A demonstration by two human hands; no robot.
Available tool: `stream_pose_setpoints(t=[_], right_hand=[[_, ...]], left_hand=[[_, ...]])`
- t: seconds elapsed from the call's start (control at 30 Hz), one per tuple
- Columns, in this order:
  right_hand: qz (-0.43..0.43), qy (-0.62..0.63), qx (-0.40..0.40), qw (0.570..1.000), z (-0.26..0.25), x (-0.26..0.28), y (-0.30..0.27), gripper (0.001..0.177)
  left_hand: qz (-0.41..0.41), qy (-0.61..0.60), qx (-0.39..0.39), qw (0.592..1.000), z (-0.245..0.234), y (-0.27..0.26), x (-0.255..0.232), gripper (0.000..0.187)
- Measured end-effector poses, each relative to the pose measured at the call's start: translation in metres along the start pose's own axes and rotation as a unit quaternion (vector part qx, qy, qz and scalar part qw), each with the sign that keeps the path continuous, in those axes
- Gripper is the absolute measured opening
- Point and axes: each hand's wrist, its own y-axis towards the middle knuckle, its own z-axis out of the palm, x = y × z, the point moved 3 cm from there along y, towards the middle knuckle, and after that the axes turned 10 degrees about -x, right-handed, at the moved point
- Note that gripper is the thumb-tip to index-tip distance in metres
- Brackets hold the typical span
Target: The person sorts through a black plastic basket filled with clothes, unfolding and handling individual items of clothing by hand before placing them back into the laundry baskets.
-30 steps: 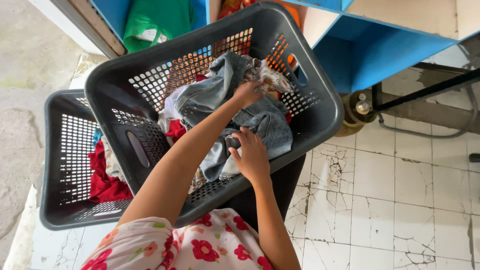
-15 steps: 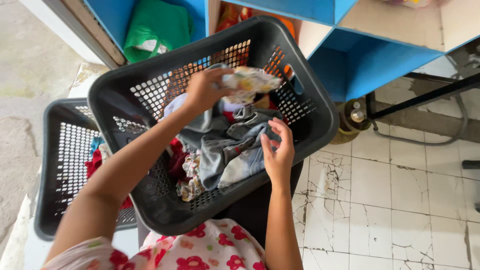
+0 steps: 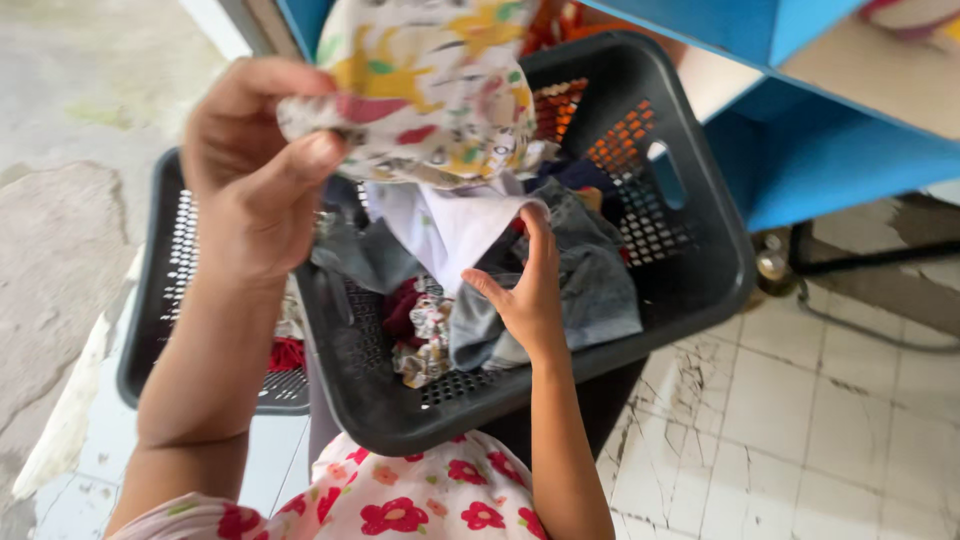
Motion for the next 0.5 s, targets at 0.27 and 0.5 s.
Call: stream_pose_setpoints(t=[0.27, 0.5], right_hand=[[-0.068, 0.06, -0.014, 0.996, 0.012, 0.022, 0.015, 0.094], [0.233, 0.382, 0.099, 0.889, 0.001, -0.006, 0.009, 0.029]], left_hand=[[-0.138, -0.26, 0.057, 0.954, 0.033, 0.026, 0.013, 0.017], [-0.115, -0.25, 0.005, 0.961, 0.012, 0.065, 0.07, 0.022]])
